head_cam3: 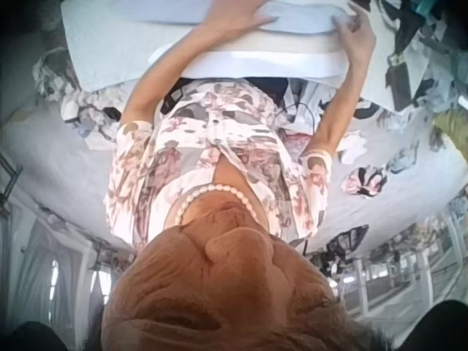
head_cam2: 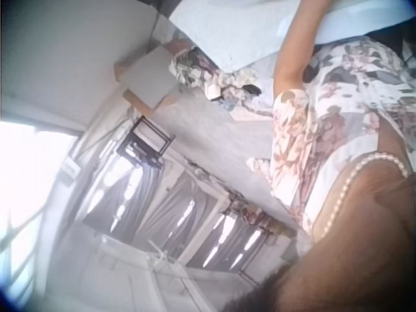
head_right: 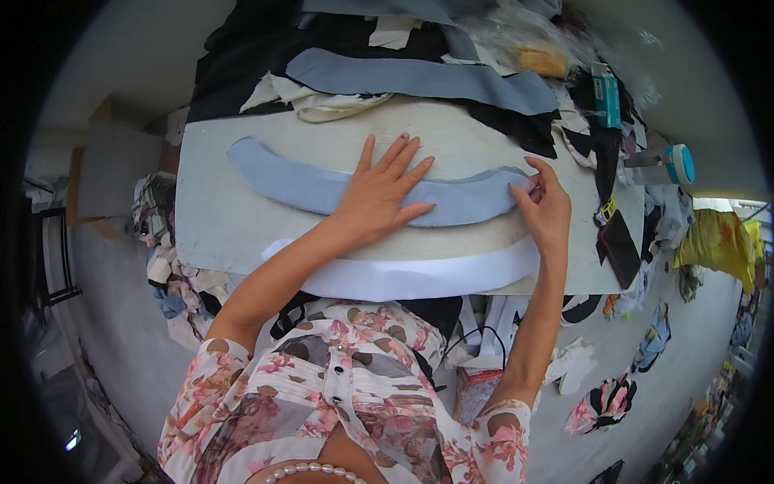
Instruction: The person repeatedly folds a light blue fabric piece on a white table, smoothing it with both hands. The person also briefly handles a white fabric piece and a dark fabric piece, then returns to folding the blue piece.
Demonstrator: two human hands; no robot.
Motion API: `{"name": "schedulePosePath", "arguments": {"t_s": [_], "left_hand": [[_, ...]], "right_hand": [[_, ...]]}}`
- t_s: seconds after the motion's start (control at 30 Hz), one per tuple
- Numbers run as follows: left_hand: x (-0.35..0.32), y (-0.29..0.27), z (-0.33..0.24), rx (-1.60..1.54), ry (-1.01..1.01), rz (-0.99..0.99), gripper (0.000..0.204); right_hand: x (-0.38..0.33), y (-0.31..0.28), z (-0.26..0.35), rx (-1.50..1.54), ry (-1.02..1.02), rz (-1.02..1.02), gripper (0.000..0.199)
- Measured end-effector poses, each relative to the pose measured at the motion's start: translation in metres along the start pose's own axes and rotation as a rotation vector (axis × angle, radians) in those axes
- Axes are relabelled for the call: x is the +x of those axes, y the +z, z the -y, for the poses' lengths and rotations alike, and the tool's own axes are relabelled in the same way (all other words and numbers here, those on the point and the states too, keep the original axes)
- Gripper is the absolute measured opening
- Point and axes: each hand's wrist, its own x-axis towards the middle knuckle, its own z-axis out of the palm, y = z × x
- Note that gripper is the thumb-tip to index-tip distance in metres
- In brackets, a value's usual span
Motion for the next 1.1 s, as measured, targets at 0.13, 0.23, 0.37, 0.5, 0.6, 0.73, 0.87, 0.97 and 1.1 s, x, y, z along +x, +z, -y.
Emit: {"name": "schedulePosePath", "arguments": {"t_s": [0.13,0.23,0.37,0.5,0.6,0.73,0.87,0.97,1.1], "left_hand": [[0.001,0.002,0.0,-0.007,0.008,-0.008,0.069],[0.001,0.003,0.001,-0.004,0.014,-0.019,0.07],[0.0,0.003,0.0,0.016,0.007,-0.015,0.071],[0.0,0.001,-0.001,0.02,0.014,-0.011,0.071],[-0.001,0.002,0.0,0.021,0.012,-0.019,0.071],[-0.002,0.004,-0.001,0.033,0.019,-0.028,0.071],[-0.001,0.002,0.001,0.009,0.022,-0.024,0.071],[-0.002,0.005,0.003,-0.018,0.025,-0.039,0.071],[-0.002,0.005,0.002,-0.08,0.018,-0.073,0.07]], "right_hand": [[0.0,0.005,-0.014,0.089,0.001,-0.069,0.049],[0.0,0.009,-0.018,0.118,-0.006,-0.099,0.048],[-0.002,0.011,-0.017,0.185,-0.006,-0.114,0.048],[-0.003,0.011,-0.017,0.174,-0.023,-0.124,0.045],[-0.006,0.006,-0.005,-0.207,-0.132,-0.226,0.028],[0.001,0.011,0.006,0.187,-0.148,-0.175,0.018],[0.026,0.027,-0.012,0.159,-0.092,-0.017,0.03],[0.03,0.02,-0.01,0.163,-0.084,-0.015,0.026],[0.048,0.019,0.047,0.176,-0.212,-0.099,0.016]]}}
